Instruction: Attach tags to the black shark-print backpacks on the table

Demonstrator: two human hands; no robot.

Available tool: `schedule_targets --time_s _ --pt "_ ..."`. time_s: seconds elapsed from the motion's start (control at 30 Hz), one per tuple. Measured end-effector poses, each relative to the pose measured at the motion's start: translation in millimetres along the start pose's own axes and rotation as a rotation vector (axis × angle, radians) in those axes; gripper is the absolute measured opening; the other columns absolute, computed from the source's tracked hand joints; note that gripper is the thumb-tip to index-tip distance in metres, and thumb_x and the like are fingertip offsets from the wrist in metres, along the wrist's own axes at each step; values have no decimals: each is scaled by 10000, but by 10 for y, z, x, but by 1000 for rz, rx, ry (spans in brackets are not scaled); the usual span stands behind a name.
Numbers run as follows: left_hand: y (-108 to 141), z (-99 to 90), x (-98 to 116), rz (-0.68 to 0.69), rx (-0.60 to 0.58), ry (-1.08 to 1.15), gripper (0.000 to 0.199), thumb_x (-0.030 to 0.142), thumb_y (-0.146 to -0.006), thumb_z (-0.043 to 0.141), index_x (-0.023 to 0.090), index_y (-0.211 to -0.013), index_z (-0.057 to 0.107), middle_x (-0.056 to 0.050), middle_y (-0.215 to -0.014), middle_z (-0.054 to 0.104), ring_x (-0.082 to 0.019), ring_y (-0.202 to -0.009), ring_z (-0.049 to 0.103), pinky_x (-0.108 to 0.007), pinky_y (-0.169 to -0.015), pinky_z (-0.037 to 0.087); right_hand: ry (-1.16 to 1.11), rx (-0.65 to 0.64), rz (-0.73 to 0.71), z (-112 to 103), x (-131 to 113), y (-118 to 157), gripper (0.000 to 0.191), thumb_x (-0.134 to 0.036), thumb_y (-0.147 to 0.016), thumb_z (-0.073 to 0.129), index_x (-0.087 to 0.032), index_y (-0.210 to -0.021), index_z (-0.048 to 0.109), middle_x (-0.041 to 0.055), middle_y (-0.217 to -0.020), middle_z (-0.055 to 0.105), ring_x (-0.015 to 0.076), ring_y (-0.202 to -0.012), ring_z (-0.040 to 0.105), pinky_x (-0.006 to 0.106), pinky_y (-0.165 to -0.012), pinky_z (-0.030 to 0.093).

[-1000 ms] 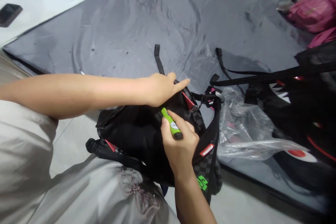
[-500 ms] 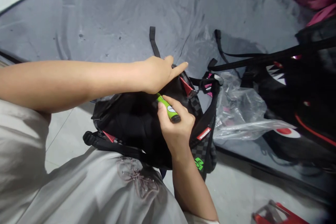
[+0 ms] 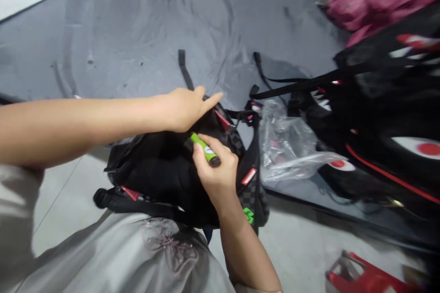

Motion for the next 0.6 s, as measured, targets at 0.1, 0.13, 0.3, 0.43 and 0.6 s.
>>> schedule_targets --time_s 0.1,0.13,0.3,0.43,0.6 --pt "27 -20 6 9 -27 -58 956 184 -800 550 265 -1593 22 -208 -1356 471 -275 -916 653 -354 -788 477 -49 -36 -47 -384 -161 23 162 -215 -896 586 -209 -1004 706 55 -1045 748 228 -949 699 405 -907 529" --pt "29 -23 8 11 -36 -76 956 166 -802 536 265 -1593 8 -209 -1341 480 -271 -895 658 -352 -773 481 -82 38 -78 -589 -176 3 175 -208 -908 555 -216 -1020 689 64 -1122 726 238 -1021 686 425 -934 522" --pt "21 -5 12 0 -73 -151 970 84 -799 483 257 -1588 -54 -214 -1302 498 -246 -797 662 -331 -684 488 217 626 -95 -1436 457 -443 174 -236 -916 484 -195 -1041 599 80 -980 674 229 -915 678 410 -858 530" --pt "10 17 11 13 -48 -195 970 55 -790 453 241 -1588 -65 -193 -1239 525 -232 -763 656 -315 -638 487 701 -63 272 -977 1532 -1152 376 -422 -916 541 -107 -1093 644 207 -1078 652 305 -1036 648 387 -866 481" --pt "10 24 2 -5 -46 -220 957 63 -806 456 245 -1589 -63 -199 -1278 500 -228 -778 661 -309 -629 497 793 -258 500 -663 2108 -1419 655 -599 -870 575 -40 -1211 596 308 -1237 554 318 -1026 649 366 -810 465"
Point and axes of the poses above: each hand's wrist, its own y-axis away from the middle knuckle, its own z-axis out of the palm, x = y × z, the point moved 6 cm from there along -y, towards the middle knuckle
